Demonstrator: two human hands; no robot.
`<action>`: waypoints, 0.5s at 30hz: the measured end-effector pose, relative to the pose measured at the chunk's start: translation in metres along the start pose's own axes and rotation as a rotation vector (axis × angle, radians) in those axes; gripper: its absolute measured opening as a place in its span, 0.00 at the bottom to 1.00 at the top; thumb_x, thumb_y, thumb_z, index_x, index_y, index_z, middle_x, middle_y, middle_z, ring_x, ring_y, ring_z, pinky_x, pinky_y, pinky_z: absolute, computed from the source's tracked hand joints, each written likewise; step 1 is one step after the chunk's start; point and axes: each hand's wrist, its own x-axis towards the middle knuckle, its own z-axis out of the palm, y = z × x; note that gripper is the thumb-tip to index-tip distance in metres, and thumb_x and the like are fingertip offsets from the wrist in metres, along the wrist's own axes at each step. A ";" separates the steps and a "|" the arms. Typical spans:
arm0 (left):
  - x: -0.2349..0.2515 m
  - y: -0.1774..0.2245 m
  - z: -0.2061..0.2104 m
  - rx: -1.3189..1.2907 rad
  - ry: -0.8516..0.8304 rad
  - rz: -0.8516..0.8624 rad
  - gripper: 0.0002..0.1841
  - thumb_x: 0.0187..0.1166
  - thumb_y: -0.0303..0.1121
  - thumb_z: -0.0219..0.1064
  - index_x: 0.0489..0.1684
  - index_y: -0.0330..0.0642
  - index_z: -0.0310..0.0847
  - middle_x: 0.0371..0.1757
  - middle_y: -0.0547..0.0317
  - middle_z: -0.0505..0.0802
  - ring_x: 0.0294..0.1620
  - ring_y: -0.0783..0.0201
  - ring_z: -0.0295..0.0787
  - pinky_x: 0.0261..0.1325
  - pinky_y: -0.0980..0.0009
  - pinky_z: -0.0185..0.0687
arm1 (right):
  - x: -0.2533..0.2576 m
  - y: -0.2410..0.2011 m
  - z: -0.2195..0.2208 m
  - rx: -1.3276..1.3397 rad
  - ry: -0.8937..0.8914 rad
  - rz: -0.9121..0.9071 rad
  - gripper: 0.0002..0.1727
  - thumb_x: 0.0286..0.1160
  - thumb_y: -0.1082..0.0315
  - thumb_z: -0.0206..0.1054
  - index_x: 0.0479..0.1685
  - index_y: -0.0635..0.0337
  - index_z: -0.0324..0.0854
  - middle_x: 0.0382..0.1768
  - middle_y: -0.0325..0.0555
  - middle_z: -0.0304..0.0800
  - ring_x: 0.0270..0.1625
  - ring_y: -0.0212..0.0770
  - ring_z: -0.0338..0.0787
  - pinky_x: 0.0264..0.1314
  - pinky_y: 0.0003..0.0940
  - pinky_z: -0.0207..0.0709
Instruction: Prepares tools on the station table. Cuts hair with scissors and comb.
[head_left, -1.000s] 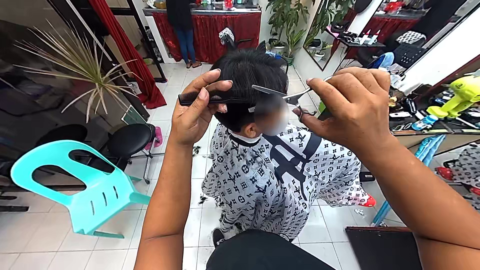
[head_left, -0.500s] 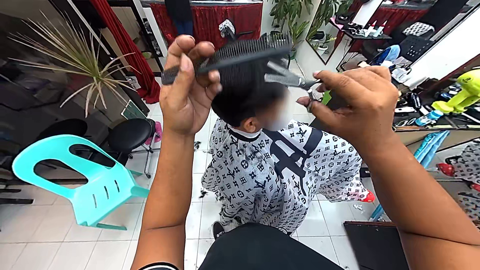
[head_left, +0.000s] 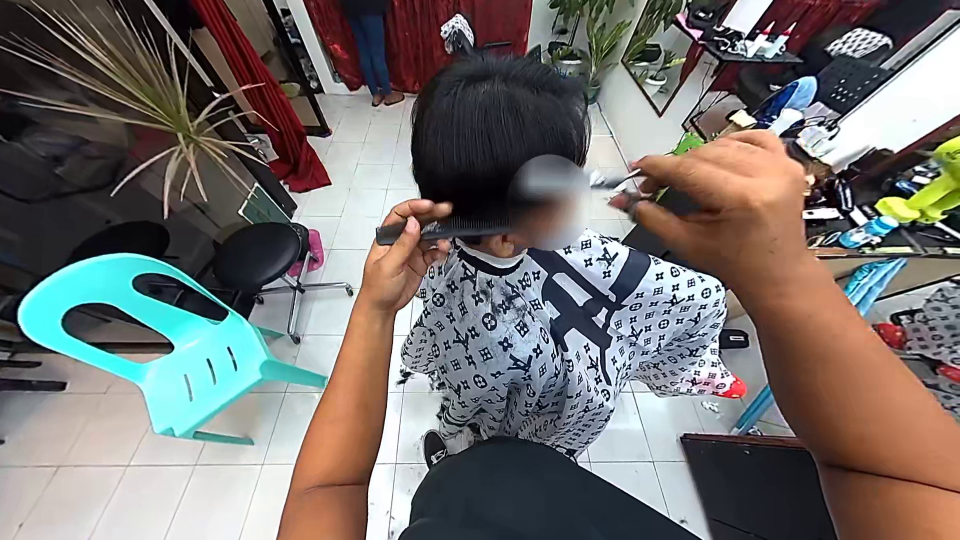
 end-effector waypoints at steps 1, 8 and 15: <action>0.006 0.002 0.000 -0.001 -0.019 0.042 0.13 0.91 0.42 0.56 0.65 0.61 0.83 0.68 0.61 0.91 0.49 0.70 0.92 0.49 0.75 0.87 | 0.005 -0.003 0.005 0.000 -0.040 -0.054 0.14 0.80 0.64 0.68 0.57 0.62 0.90 0.39 0.60 0.94 0.45 0.59 0.92 0.61 0.61 0.75; 0.033 0.024 -0.008 -0.004 -0.144 0.002 0.18 0.92 0.38 0.51 0.72 0.52 0.81 0.60 0.57 0.95 0.46 0.69 0.95 0.45 0.76 0.89 | 0.018 -0.013 0.012 -0.097 -0.105 -0.072 0.16 0.82 0.62 0.64 0.56 0.64 0.89 0.32 0.58 0.92 0.36 0.58 0.90 0.50 0.57 0.76; 0.066 0.053 0.012 0.039 -0.127 0.171 0.18 0.93 0.38 0.48 0.76 0.55 0.73 0.64 0.60 0.93 0.45 0.69 0.92 0.47 0.73 0.88 | 0.020 -0.020 -0.026 -0.179 -0.007 -0.091 0.18 0.83 0.60 0.66 0.63 0.62 0.87 0.40 0.63 0.92 0.45 0.62 0.90 0.57 0.61 0.74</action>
